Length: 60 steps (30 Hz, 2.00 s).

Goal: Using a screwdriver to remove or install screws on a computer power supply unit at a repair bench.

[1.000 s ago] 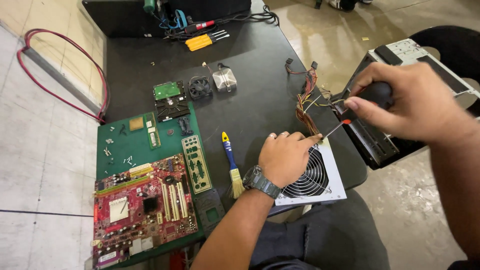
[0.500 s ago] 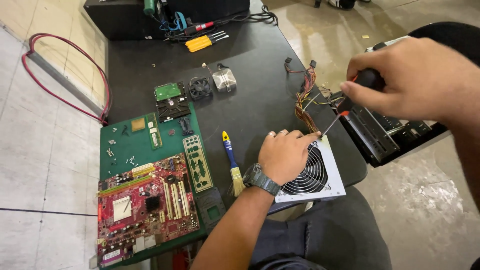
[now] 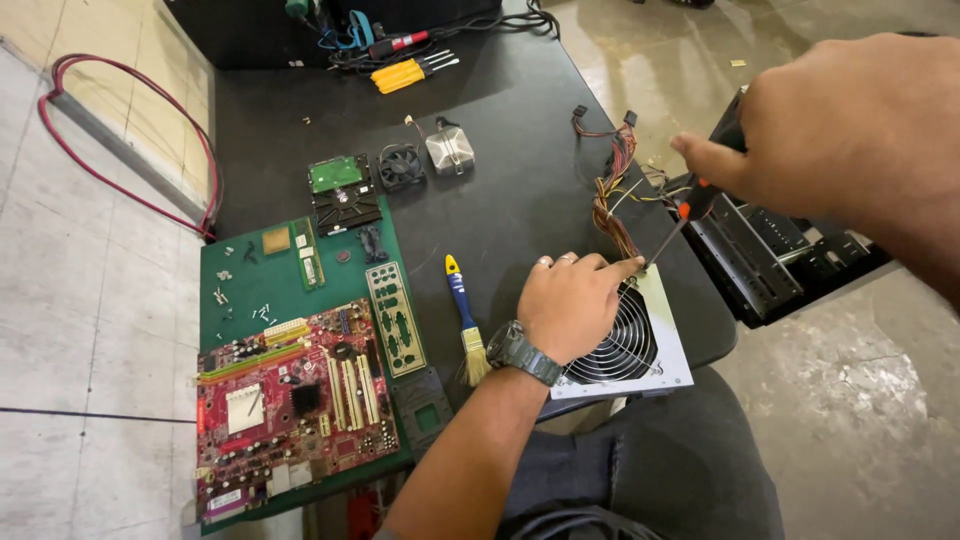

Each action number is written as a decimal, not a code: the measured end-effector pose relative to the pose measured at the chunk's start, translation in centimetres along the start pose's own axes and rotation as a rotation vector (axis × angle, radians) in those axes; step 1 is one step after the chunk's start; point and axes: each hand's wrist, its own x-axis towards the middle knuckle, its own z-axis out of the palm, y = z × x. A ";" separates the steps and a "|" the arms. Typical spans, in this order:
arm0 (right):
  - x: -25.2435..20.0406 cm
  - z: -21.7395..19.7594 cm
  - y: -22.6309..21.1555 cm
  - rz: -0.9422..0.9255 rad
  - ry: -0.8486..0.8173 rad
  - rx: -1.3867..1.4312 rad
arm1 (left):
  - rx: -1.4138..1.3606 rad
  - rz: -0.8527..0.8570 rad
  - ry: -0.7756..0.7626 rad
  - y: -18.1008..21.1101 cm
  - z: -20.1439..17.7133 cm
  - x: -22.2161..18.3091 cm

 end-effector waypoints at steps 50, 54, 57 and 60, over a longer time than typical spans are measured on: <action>-1.9 -3.5 1.8 -0.276 -0.162 0.433 | 0.001 0.011 -0.045 -0.1 -0.4 0.2; -1.1 -1.0 2.3 -0.404 -0.018 0.324 | -0.015 0.015 -0.004 -0.3 0.4 0.2; -1.0 0.0 2.4 -0.574 0.029 0.554 | 0.027 0.040 0.062 -0.3 0.6 0.0; -1.5 -0.7 2.2 -0.333 -0.035 0.282 | 0.025 0.030 0.063 -0.3 0.5 0.0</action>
